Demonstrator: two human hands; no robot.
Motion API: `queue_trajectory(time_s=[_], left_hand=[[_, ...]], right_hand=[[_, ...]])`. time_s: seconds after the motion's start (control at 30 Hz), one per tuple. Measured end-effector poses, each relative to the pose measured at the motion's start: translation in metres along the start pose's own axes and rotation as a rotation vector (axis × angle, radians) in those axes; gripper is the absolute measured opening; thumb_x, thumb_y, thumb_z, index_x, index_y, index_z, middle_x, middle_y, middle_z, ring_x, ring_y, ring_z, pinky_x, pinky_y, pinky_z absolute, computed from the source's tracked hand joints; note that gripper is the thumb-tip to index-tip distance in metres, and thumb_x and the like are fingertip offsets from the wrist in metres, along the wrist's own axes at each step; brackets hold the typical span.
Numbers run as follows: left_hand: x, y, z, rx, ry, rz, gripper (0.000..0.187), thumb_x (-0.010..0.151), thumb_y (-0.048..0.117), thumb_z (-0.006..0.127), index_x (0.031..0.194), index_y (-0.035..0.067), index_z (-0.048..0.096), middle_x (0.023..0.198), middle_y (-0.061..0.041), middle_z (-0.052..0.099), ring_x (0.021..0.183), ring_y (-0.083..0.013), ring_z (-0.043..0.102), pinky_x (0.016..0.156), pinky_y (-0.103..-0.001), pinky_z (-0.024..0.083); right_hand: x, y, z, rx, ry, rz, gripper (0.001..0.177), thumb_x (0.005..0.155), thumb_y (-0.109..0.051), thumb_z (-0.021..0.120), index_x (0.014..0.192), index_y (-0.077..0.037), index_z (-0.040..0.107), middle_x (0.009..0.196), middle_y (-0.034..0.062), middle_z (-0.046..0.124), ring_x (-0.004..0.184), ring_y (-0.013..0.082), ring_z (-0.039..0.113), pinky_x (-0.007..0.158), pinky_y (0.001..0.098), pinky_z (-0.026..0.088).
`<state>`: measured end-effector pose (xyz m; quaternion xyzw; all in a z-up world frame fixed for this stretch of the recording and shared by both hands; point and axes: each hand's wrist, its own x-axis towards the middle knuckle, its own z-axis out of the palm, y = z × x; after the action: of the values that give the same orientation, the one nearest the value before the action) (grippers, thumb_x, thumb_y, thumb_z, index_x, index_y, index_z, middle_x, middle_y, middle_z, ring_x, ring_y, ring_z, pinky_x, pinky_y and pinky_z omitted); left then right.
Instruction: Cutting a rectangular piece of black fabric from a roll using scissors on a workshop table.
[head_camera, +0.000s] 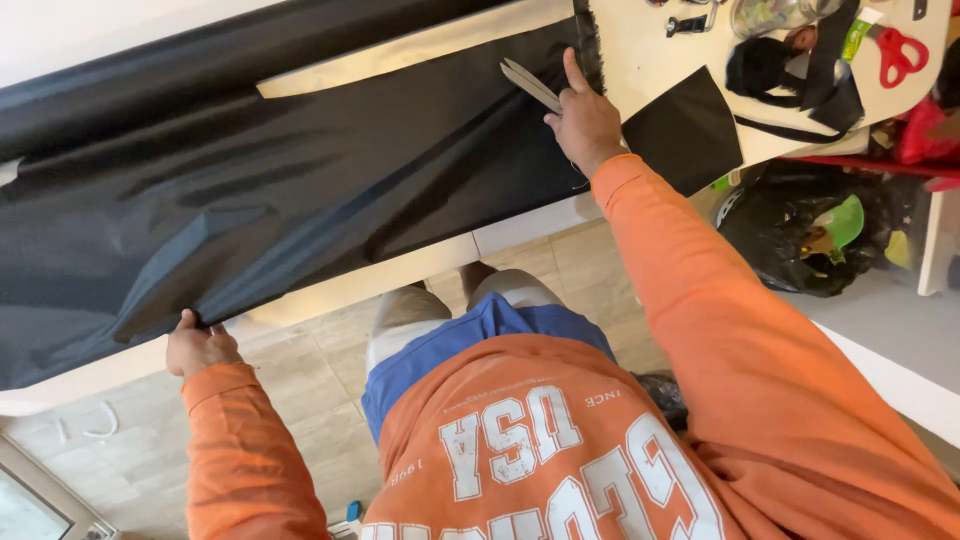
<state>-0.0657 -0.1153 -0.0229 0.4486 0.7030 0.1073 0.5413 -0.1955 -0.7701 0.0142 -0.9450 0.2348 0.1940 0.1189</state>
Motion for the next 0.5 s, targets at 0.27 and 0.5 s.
queue_trajectory(time_s=[0.27, 0.5], left_hand=[[0.016, 0.022, 0.012, -0.089, -0.097, 0.019, 0.026, 0.074, 0.004, 0.09, 0.098, 0.004, 0.082, 0.108, -0.01, 0.086, 0.101, -0.0267, 0.081, 0.096, -0.044, 0.069], [-0.042, -0.01, 0.004, 0.435, 0.287, 0.668, 0.08, 0.085, 0.045, 0.088, 0.147, 0.023, 0.042, 0.145, -0.018, 0.051, 0.114, -0.0361, 0.073, 0.097, -0.049, 0.055]], right_hand=[[0.0, -0.004, -0.005, 0.01, -0.041, 0.016, 0.039, 0.103, -0.027, 0.073, 0.077, -0.008, 0.05, 0.173, -0.004, 0.012, 0.067, 0.0301, 0.059, 0.055, 0.0437, 0.049], [0.001, -0.003, -0.01, -0.014, -0.033, 0.017, 0.038, 0.102, -0.028, 0.073, 0.079, -0.006, 0.054, 0.173, -0.0012, 0.015, 0.061, 0.0312, 0.06, 0.051, 0.0436, 0.049]])
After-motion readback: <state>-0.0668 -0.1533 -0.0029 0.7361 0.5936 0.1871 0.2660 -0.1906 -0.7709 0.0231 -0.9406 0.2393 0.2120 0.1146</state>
